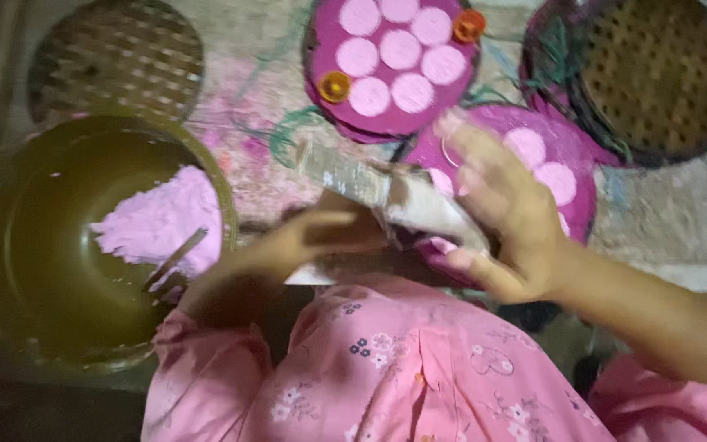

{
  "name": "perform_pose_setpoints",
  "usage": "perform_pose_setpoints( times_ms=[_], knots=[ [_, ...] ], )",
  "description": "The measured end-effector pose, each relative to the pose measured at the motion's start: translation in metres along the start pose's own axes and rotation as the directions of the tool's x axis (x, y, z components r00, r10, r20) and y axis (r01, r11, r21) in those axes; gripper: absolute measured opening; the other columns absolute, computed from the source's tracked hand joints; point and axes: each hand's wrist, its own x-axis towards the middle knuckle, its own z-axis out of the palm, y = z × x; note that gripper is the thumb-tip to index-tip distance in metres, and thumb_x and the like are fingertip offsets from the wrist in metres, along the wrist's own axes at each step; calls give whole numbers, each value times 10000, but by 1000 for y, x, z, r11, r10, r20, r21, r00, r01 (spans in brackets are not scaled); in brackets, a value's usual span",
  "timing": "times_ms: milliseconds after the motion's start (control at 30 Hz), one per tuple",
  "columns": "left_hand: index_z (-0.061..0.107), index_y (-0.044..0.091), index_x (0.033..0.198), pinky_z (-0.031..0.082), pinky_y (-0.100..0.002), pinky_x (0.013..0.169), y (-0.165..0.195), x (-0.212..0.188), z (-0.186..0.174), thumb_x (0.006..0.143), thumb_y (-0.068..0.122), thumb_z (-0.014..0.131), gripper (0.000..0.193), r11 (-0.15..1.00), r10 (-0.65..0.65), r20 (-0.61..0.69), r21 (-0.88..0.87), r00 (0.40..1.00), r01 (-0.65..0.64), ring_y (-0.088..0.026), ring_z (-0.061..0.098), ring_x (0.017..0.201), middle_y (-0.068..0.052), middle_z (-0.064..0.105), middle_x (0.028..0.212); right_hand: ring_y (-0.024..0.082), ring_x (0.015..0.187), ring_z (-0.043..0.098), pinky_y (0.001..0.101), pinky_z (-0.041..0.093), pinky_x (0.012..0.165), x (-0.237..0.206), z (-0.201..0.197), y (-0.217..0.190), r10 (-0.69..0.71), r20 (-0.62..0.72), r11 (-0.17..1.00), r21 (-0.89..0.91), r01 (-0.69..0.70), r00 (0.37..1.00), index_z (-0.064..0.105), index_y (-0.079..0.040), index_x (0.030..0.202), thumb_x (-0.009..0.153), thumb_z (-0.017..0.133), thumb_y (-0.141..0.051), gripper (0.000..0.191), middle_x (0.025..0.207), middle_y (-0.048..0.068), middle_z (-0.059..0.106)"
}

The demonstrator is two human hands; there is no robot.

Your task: The person fills a wooden hand press with pink paste from a large bowl, clamps the press to mold a round disc, and ejects the disc onto pink trays holding many similar discs. They repeat this cycle, occasionally scraping excess paste and repositioning trays.

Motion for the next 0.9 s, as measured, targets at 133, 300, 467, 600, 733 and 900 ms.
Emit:
perform_pose_setpoints(
  times_ms=[133, 300, 467, 600, 733, 900],
  knots=[
    [644, 79, 1301, 511, -374, 1054, -13, 58, 24, 805, 245, 808, 548, 1000, -9, 91, 10, 996, 8, -254, 676, 1191, -138, 716, 1245, 299, 1529, 335, 471, 234, 1222, -74, -79, 45, 606, 513, 500, 349, -793, 608, 247, -38, 1633, 823, 736, -591, 1096, 1642, 186, 388],
    [614, 124, 1407, 514, -347, 1133, -45, 112, 69, 857, 254, 791, 592, 984, -81, 293, -129, 953, 123, -220, 664, 1268, -117, 703, 1355, 281, 1493, 393, 455, 278, 1227, -218, -95, 83, 644, 469, 312, 561, -767, 605, 391, 20, 1566, 791, 740, -670, 1095, 1605, 159, 435],
    [423, 72, 1517, 392, -393, 1153, -154, 139, 100, 930, 227, 750, 689, 884, -303, -44, -387, 952, 263, -332, 419, 1465, -184, 408, 1575, 284, 1284, 528, 461, 417, 1070, -303, -99, 58, 894, 185, 307, 412, -858, 408, 463, 16, 1474, 694, 833, -539, 1026, 1388, 152, 559],
    [370, -8, 1531, 366, -428, 1168, -207, 119, 175, 960, 56, 635, 633, 896, -430, -363, -60, 827, 439, -374, 423, 1414, -258, 435, 1522, 293, 1255, 535, 441, 433, 1041, -300, -81, 39, 858, 1, 367, 699, -614, 514, 420, 29, 1519, 769, 802, -514, 1002, 1361, 165, 546],
    [417, 30, 1542, 423, -362, 1126, -217, 98, 200, 975, -52, 479, 576, 714, -617, -358, -628, 701, 309, -274, 564, 1353, -188, 567, 1490, 323, 1232, 562, 462, 440, 1049, -275, -61, 37, 835, -133, 410, 797, -443, 535, 428, 26, 1523, 813, 784, -455, 929, 1344, 198, 560],
    [376, 50, 1553, 388, -344, 1120, -186, 47, 233, 990, -75, 488, 588, 671, -700, -433, -672, 568, 314, -237, 498, 1359, -144, 478, 1533, 313, 1286, 548, 495, 426, 1126, -250, -50, 55, 819, -127, 398, 829, -393, 560, 404, 5, 1530, 823, 794, -474, 939, 1375, 183, 550]
  ],
)
